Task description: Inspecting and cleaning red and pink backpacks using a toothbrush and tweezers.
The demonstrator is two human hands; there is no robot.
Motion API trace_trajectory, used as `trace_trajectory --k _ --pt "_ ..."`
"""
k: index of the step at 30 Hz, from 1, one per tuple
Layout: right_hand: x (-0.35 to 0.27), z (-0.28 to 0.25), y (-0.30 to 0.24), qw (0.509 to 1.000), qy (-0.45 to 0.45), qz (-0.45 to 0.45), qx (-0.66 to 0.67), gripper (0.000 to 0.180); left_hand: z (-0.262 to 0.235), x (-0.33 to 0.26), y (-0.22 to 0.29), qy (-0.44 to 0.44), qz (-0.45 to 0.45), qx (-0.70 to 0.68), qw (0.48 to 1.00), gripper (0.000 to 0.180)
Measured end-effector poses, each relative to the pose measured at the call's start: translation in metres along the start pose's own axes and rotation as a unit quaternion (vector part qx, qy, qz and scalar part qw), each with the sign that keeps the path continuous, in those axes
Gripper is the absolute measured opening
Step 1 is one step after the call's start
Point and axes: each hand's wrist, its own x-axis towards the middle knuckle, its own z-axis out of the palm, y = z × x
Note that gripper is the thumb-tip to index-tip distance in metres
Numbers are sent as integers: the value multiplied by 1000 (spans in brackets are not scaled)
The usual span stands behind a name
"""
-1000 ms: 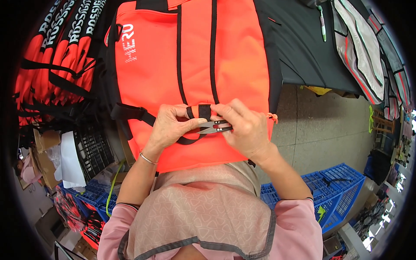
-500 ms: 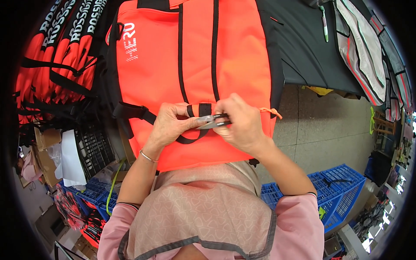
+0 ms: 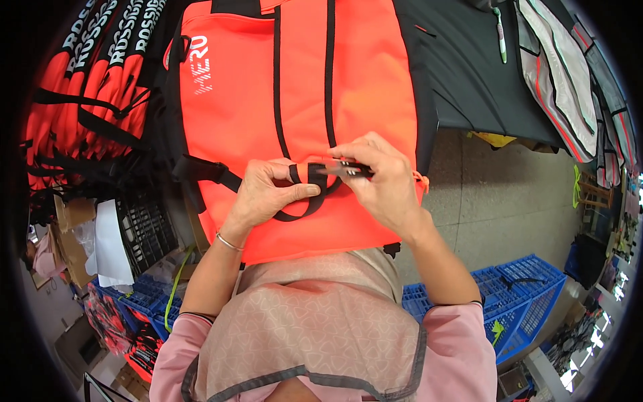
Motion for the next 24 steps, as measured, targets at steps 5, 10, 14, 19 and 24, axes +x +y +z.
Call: trace_trajectory --k 5,10,14,19,24 --pt "17 0 -4 987 -122 101 1 19 1 -2 5 6 -6 -3 1000 30" --pt "22 3 -3 989 -143 49 -11 12 1 -2 4 -5 45 31 998 29" --pt "22 -2 22 975 8 -82 -206 13 4 -5 6 13 30 30 999 29" --pt "21 -39 20 974 204 53 -83 8 -1 -6 10 -10 -27 22 999 18" --pt "-8 -23 7 1000 15 -2 -20 21 -2 -3 4 -12 -41 -10 999 17"
